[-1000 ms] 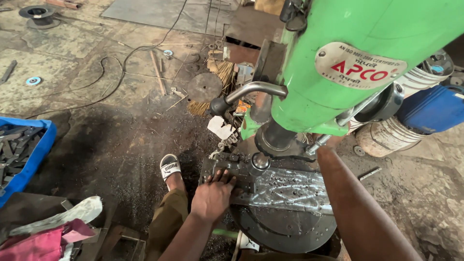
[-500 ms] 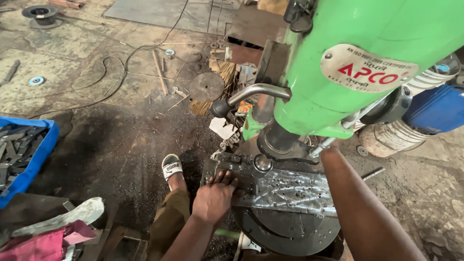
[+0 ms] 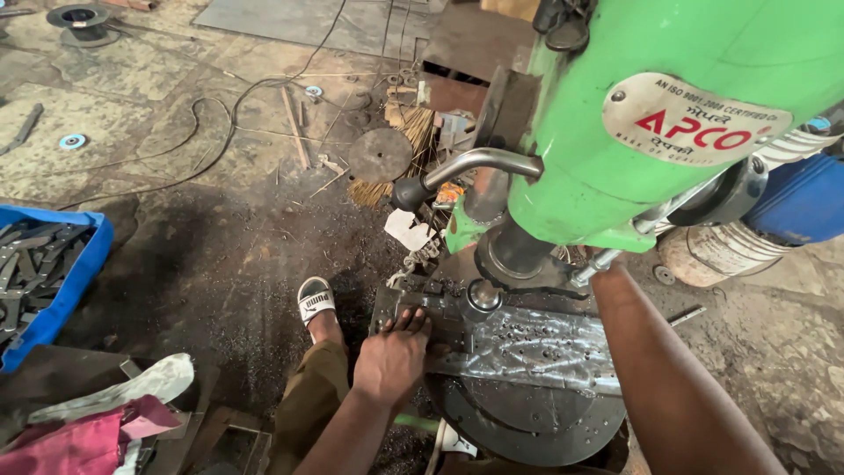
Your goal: Drilling holes into a metal plate using a pedestal drill machine.
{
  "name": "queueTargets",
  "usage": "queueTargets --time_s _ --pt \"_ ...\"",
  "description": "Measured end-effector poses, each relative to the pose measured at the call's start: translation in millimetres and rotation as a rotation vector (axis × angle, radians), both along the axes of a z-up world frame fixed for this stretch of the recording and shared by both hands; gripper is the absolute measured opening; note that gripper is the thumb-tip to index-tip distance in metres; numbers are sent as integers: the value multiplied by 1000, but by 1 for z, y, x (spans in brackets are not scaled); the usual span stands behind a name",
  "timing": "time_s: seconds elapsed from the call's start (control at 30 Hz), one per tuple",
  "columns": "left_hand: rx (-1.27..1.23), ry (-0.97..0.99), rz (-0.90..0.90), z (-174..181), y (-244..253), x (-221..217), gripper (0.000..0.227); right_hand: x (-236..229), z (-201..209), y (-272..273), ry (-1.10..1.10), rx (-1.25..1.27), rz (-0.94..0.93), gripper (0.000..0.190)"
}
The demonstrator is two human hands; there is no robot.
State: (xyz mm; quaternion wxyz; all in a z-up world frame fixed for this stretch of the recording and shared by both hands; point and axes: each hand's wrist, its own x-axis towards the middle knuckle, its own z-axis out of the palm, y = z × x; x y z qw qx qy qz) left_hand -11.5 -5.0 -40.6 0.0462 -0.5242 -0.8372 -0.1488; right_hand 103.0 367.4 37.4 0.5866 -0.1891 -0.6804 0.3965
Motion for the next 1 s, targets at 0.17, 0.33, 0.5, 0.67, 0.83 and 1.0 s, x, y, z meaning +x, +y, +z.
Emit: queueTargets --time_s 0.17,0.33,0.5,0.67,0.83,1.0 --pt "-21 4 -12 -4 1 -1 44 49 -57 1 -78 41 -30 20" --pt "-216 -138 12 28 1 2 44 78 -73 -1 -157 82 -56 21" --pt "-194 -26 -15 -3 4 -4 48 25 -11 -3 -237 122 -79 22" --pt "-223 -134 -12 8 3 -2 46 3 16 -19 -312 163 -106 24" --pt "-219 -88 -26 16 0 1 49 4 18 -26 -392 204 -129 26" --pt "-194 -173 21 13 -1 7 47 14 5 -22 -478 249 -154 28"
